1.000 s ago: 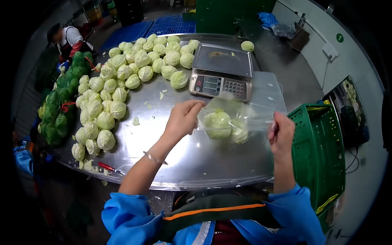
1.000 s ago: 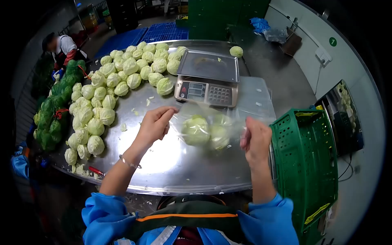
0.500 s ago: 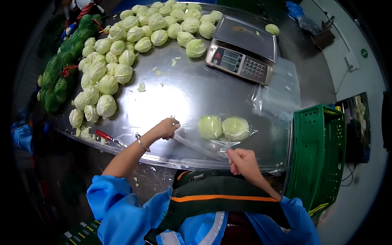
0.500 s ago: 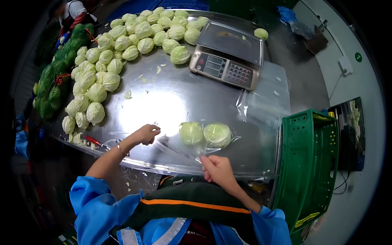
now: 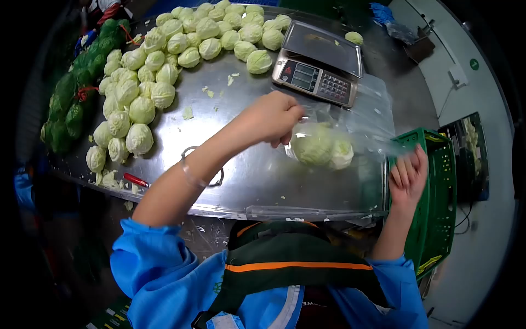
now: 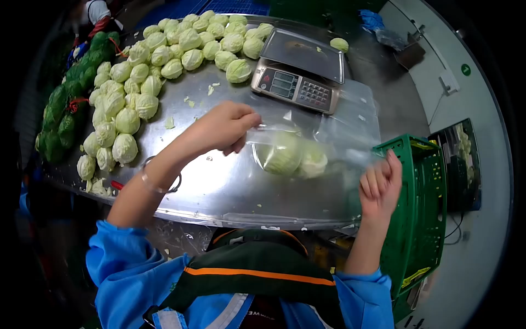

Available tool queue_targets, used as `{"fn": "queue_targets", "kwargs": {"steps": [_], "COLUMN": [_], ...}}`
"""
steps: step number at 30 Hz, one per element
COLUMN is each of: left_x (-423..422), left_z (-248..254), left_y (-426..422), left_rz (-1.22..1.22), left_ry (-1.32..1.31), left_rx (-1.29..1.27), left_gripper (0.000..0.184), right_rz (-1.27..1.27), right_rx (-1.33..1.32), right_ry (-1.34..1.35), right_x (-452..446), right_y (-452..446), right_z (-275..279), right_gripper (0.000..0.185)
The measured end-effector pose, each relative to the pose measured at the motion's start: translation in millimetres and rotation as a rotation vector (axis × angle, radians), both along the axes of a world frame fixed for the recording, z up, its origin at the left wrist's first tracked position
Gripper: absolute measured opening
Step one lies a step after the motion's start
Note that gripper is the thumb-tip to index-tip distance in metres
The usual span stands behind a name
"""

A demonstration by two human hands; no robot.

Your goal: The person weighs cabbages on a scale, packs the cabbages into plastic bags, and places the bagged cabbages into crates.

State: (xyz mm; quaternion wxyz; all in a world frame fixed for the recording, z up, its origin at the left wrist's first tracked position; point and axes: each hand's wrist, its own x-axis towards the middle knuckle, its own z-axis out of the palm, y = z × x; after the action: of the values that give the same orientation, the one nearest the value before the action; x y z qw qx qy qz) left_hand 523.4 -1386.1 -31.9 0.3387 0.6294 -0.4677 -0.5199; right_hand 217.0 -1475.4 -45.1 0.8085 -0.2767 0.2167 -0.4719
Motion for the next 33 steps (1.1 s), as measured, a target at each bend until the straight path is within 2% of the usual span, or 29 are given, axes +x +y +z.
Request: {"fn": "queue_targets", "kwargs": {"steps": [1, 3, 5, 7, 10, 13, 15, 16, 18, 20, 22, 25, 26, 29, 33], "left_x": [-2.6, -0.2, 13.5, 22.2, 16.1, 18.5, 20.3, 21.1, 18.4, 15.8, 16.4, 14.7, 12.3, 18.7, 16.9], "left_z": [-21.4, -17.4, -46.3, -86.0, -136.8, -151.8, -159.2, -167.8, -167.8, -165.6, -159.9, -165.6, -163.7, -165.4, -162.3], "left_y": [-11.8, -19.2, -12.5, -2.6, 25.0, 48.5, 61.7, 66.7, 70.6, 72.8, 75.3, 78.7, 80.1, 78.1, 78.5], "left_rz": [-0.005, 0.003, 0.012, -0.089, -0.091, -0.108, -0.181, -0.195, -0.165, -0.121, -0.106, -0.077, -0.061, 0.052, -0.038], "left_ry": [-0.013, 0.008, -0.024, -0.096, -0.02, 0.096, 0.115, 0.118, 0.133, 0.177, 0.21, 0.31, 0.299, 0.488, 0.36], "left_rx": [0.035, 0.016, 0.111, 0.319, 0.429, 0.538, 0.589, 0.591, 0.601, 0.598, 0.581, 0.588, 0.579, 0.585, 0.571], "left_gripper": [0.031, 0.029, 0.03, 0.03, 0.029, 0.028, 0.028, 0.03, 0.03, 0.03, 0.03, 0.033, 0.034, 0.026, 0.023], "right_rz": [-0.079, -0.231, -0.156, -0.12, 0.119, 0.231, 0.304, 0.373, 0.355, 0.524, 0.601, 0.553, 0.51, 0.538, 0.413], "right_rx": [0.076, 0.197, 0.096, 0.045, 0.106, -0.173, -0.439, -0.663, -0.938, -1.15, -1.287, -0.989, -1.066, -1.046, -0.994], "right_ry": [0.099, 0.264, 0.435, 0.61, 0.564, 1.184, 1.053, 1.113, 0.987, 1.013, 1.292, 1.283, 1.323, 1.406, 1.347], "right_x": [1.5, 17.9, 18.0, 27.6, 19.6, 18.9, 39.7, 57.7, 114.8, 145.4, 149.2, 151.0, 155.0, 158.9, 152.5], "right_y": [-1.8, -11.2, 9.3, 25.9, 48.4, 76.2, 91.2, 97.0, 106.8, 93.3, 106.2, 123.0, 128.8, 133.0, 147.3], "right_z": [0.9, 7.5, -3.1, -20.0, -48.5, -24.9, -0.1, 13.5, 12.4, -48.1, -95.1, -118.2, -111.7, -129.3, -141.7], "right_gripper": [0.038, 0.037, 0.033, 0.031, 0.031, 0.033, 0.03, 0.023, 0.016, 0.015, 0.018, 0.022, 0.023, 0.024, 0.019]}}
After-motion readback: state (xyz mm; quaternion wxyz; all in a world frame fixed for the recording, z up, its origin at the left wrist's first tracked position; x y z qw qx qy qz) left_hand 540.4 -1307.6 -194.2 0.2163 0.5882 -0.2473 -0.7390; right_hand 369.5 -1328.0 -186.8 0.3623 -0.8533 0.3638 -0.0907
